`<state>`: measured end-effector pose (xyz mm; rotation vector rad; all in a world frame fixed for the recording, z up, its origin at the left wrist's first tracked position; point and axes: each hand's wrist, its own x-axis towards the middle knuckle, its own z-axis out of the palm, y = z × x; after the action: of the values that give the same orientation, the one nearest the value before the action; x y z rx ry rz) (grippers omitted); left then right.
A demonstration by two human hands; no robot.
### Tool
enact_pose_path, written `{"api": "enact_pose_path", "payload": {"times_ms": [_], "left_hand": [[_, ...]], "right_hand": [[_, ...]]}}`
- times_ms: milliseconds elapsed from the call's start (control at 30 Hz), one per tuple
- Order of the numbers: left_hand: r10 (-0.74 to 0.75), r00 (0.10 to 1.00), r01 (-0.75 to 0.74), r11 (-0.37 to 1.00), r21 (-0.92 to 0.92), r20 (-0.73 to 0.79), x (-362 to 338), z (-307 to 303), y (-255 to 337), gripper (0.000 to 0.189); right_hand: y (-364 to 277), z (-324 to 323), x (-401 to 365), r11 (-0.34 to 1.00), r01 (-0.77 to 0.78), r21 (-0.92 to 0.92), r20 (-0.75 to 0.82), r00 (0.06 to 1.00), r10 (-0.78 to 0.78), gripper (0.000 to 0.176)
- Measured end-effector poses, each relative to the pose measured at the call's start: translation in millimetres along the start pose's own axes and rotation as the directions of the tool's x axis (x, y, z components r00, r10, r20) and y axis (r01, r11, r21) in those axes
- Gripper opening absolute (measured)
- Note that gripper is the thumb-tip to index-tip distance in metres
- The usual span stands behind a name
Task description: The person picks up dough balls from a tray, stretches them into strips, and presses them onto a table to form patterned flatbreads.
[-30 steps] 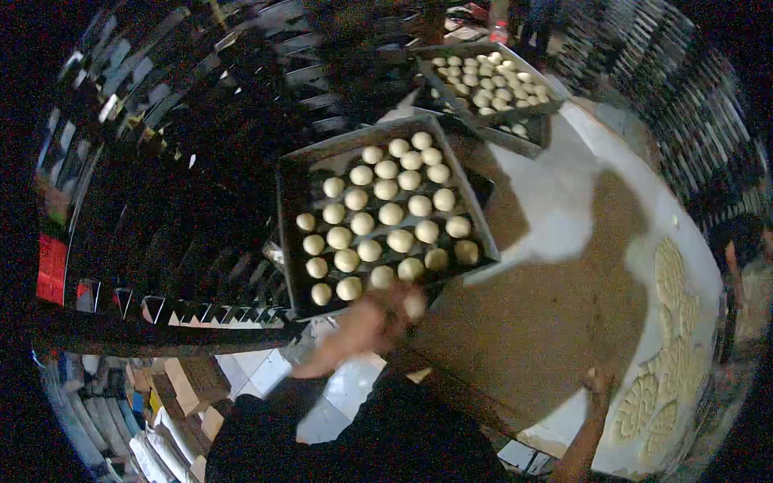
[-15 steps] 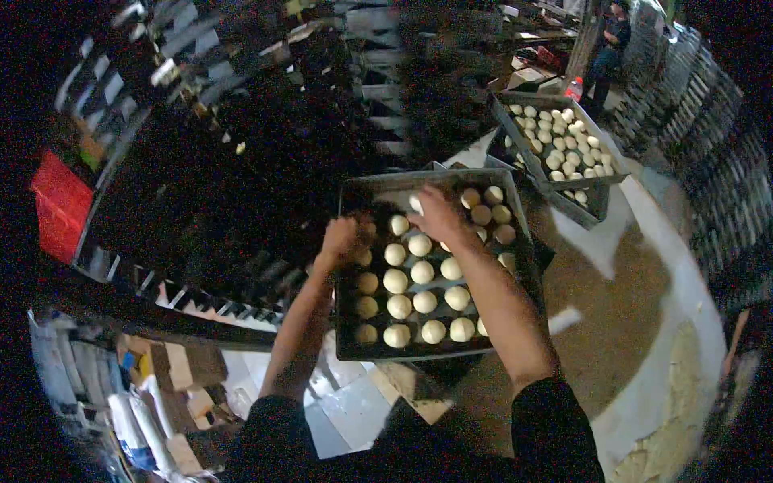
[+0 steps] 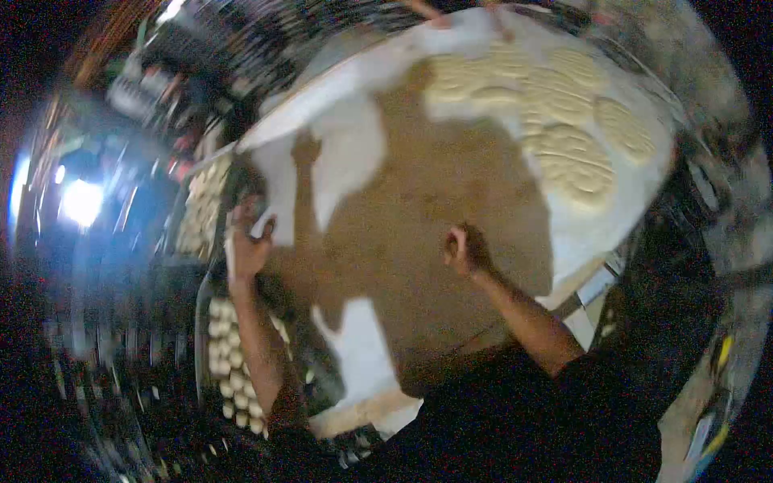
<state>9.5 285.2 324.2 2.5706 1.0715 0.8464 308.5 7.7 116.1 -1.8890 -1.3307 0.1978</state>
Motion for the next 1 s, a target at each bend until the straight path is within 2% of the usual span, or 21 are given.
{"api": "enact_pose_path", "payload": {"times_ms": [33, 67, 100, 167, 200, 267, 300, 367, 433, 500, 533, 600, 633, 700, 767, 833, 867, 900, 933, 967, 1000], "left_hand": [[0.199, 0.980, -0.197, 0.978, -0.073, 0.022, 32, 64, 22, 0.049], [0.132, 0.991, -0.097, 0.856, -0.508, 0.033, 49, 155, 27, 0.054], [0.146, 0.937, -0.010, 0.920, -0.392, 0.318, 71, 206, 62, 0.052], [0.211, 0.834, 0.088, 0.861, -0.500, 0.510, 89, 357, 100, 0.049], [0.252, 0.616, 0.365, 0.748, -0.554, 0.746, 102, 400, 139, 0.056], [0.245, 0.594, 0.322, 0.800, -0.506, 0.766, 108, 475, 227, 0.067], [0.180, 0.578, 0.256, 0.886, -0.386, 0.796, 114, 503, 266, 0.068], [0.050, 0.579, 0.108, 0.985, -0.137, 0.814, 135, 531, 351, 0.069], [-0.086, 0.603, -0.061, 0.986, 0.153, 0.793, 148, 543, 410, 0.070], [-0.114, 0.721, 0.077, 0.993, 0.084, 0.684, 145, 563, 426, 0.064], [-0.118, 0.801, 0.265, 0.949, -0.171, 0.586, 137, 589, 409, 0.057], [-0.087, 0.889, 0.347, 0.768, -0.538, 0.449, 122, 628, 356, 0.057], [-0.018, 0.914, 0.294, 0.714, -0.635, 0.405, 112, 638, 317, 0.065], [0.182, 0.897, 0.099, 0.805, -0.585, 0.402, 95, 629, 234, 0.067], [0.279, 0.833, -0.017, 0.875, -0.483, 0.478, 67, 586, 192, 0.057], [0.260, 0.835, 0.092, 0.804, -0.588, 0.485, 22, 514, 189, 0.053], [0.239, 0.836, 0.156, 0.760, -0.631, 0.494, -7, 476, 187, 0.051], [0.148, 0.825, 0.335, 0.648, -0.684, 0.545, -36, 441, 189, 0.054], [0.056, 0.805, 0.490, 0.498, -0.716, 0.590, -64, 404, 193, 0.057], [-0.061, 0.729, 0.677, 0.211, -0.705, 0.681, -86, 377, 208, 0.067], [-0.069, 0.693, 0.715, -0.063, -0.697, 0.717, -111, 366, 208, 0.064]], "right_hand": [[43, -11, -16, 0.996, -0.071, 0.053, -0.002, 0.997, 0.071, 0.018], [79, -25, -28, 0.995, -0.076, -0.064, -0.050, 0.996, 0.073, 0.020], [106, -44, -38, 0.991, -0.059, -0.119, -0.105, 0.993, 0.046, 0.021], [152, -82, -54, 0.985, -0.017, -0.170, -0.228, 0.973, -0.023, 0.022], [162, -102, -54, 0.985, -0.033, -0.167, -0.202, 0.979, -0.001, 0.020], [161, -141, -61, 0.985, -0.084, -0.149, -0.132, 0.989, 0.064, 0.018], [169, -147, -64, 0.991, -0.101, -0.086, -0.114, 0.989, 0.091, 0.016], [173, -151, -56, 0.993, -0.119, 0.027, -0.076, 0.990, 0.121, 0.014], [165, -154, -44, 0.991, -0.127, 0.044, -0.137, 0.982, 0.132, 0.013], [167, -150, -36, 0.985, -0.143, 0.094, -0.192, 0.969, 0.159, 0.012], [169, -145, -33, 0.980, -0.154, 0.129, -0.205, 0.962, 0.178, 0.012], [166, -151, -30, 0.968, -0.181, 0.174, -0.185, 0.960, 0.212, 0.011], [160, -162, -26, 0.963, -0.197, 0.185, -0.155, 0.962, 0.227, 0.011], [152, -168, -24, 0.968, -0.207, 0.143, -0.136, 0.964, 0.227, 0.011], [165, -149, -33, 0.978, -0.203, 0.039, -0.154, 0.966, 0.206, 0.011], [183, -117, -41, 0.981, -0.094, -0.169, -0.291, 0.956, 0.041, 0.011], [176, -125, -42, 0.979, -0.190, -0.073, -0.233, 0.958, 0.168, 0.014], [166, -134, -39, 0.958, -0.288, 0.013, -0.151, 0.946, 0.286, 0.019], [160, -129, -34, 0.964, -0.260, 0.054, -0.079, 0.961, 0.264, 0.021], [152, -122, -27, 0.968, -0.233, 0.093, -0.005, 0.972, 0.235, 0.023], [138, -110, -31, 0.969, -0.212, 0.131, 0.071, 0.976, 0.204, 0.025]]}}
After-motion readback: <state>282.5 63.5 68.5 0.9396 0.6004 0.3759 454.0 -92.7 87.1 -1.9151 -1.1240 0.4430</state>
